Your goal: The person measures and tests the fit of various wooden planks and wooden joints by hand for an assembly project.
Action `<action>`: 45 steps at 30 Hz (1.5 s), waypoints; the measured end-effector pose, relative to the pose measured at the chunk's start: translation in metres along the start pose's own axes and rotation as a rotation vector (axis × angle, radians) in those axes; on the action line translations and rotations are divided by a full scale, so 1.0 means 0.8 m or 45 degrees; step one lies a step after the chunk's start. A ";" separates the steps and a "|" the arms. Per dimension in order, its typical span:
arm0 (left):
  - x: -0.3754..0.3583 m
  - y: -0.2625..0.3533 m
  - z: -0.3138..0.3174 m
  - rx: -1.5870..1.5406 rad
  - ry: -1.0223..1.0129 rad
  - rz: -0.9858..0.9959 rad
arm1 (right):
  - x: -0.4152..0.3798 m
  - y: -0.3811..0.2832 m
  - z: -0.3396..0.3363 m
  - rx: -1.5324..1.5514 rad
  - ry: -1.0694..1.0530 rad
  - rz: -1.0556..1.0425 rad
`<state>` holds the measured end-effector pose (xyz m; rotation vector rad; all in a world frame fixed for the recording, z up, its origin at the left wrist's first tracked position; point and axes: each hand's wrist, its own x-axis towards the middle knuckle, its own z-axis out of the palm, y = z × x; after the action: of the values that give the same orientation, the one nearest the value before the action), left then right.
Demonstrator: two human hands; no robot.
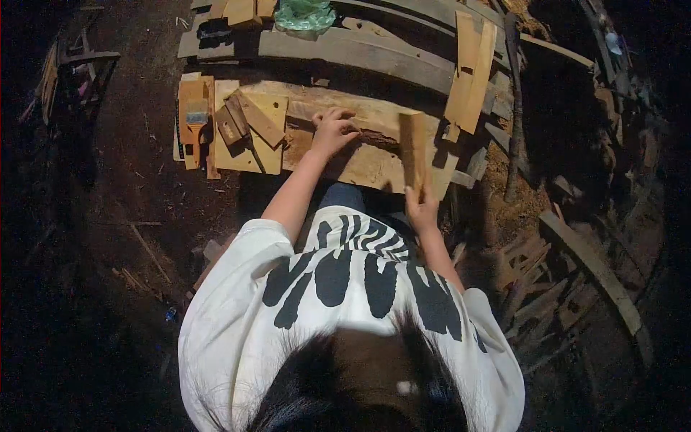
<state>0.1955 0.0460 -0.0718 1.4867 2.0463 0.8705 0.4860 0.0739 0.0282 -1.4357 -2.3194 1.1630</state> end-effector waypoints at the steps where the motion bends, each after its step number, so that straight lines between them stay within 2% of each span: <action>1: 0.000 0.001 0.001 -0.002 0.002 -0.006 | 0.005 -0.018 -0.014 0.107 0.121 0.053; 2: 0.001 0.002 0.001 -0.006 0.000 0.000 | 0.007 -0.027 -0.022 0.213 0.244 0.105; 3: 0.001 -0.001 0.001 -0.010 -0.001 0.000 | 0.004 0.001 -0.014 0.248 0.299 0.139; 6: 0.002 0.001 -0.005 -0.035 0.008 0.024 | -0.001 0.010 -0.034 0.173 0.290 0.254; 8: -0.003 0.006 -0.011 -0.060 0.009 0.048 | -0.009 0.018 -0.041 0.179 0.283 0.239; 10: -0.019 0.016 -0.012 0.055 0.193 0.058 | -0.017 0.010 -0.054 0.277 0.256 0.419; 11: -0.030 0.019 -0.011 0.046 0.181 0.058 | -0.022 0.005 -0.057 0.272 0.259 0.433; 13: -0.051 0.025 -0.006 0.049 -0.228 0.444 | -0.028 -0.001 -0.060 0.336 0.267 0.469; 14: -0.056 0.033 0.004 0.043 -0.231 0.446 | -0.032 0.008 -0.058 0.332 0.269 0.475; 16: -0.063 0.055 0.034 0.216 -0.532 0.671 | -0.041 0.029 -0.046 0.168 0.314 0.311; 17: -0.066 0.062 0.047 0.245 -0.522 0.673 | -0.044 0.033 -0.042 0.160 0.282 0.399; 21: -0.062 0.074 0.086 0.377 -0.443 0.624 | -0.051 0.029 -0.037 0.228 0.197 0.467; 24: -0.061 0.082 0.098 0.501 -0.535 0.629 | -0.055 0.033 -0.036 0.158 0.150 0.509; 26: -0.064 0.076 0.108 0.466 -0.344 0.675 | -0.052 0.031 -0.038 0.163 0.145 0.498; 27: -0.064 0.077 0.103 0.467 -0.342 0.676 | -0.051 0.030 -0.039 0.168 0.140 0.492; 29: -0.067 0.076 0.089 0.196 -0.407 0.420 | -0.051 0.036 -0.037 0.163 0.149 0.479; 30: -0.070 0.071 0.083 0.197 -0.405 0.419 | -0.050 0.037 -0.036 0.157 0.159 0.469; 32: -0.074 0.061 0.070 -0.116 -0.085 0.269 | -0.050 0.039 -0.033 0.156 0.164 0.484; 33: -0.072 0.063 0.058 -0.115 -0.083 0.269 | -0.049 0.038 -0.032 0.156 0.171 0.501; 35: -0.062 0.076 0.027 0.090 0.319 0.208 | -0.046 0.034 -0.031 0.122 0.158 0.500; 36: -0.058 0.078 0.022 0.090 0.318 0.209 | -0.045 0.032 -0.030 0.088 0.144 0.502; 39: -0.051 0.076 0.022 0.121 0.455 -0.018 | -0.041 0.023 -0.023 0.189 0.129 0.541; 43: -0.046 0.063 0.042 0.129 0.443 -0.109 | -0.037 0.024 -0.013 0.247 0.061 0.576; 45: -0.044 0.056 0.052 0.131 0.439 -0.131 | -0.035 0.017 -0.008 0.219 0.087 0.423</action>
<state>0.2648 0.0313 -0.0683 1.3415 2.4249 1.0532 0.5132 0.0578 0.0297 -1.8079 -1.9306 1.3339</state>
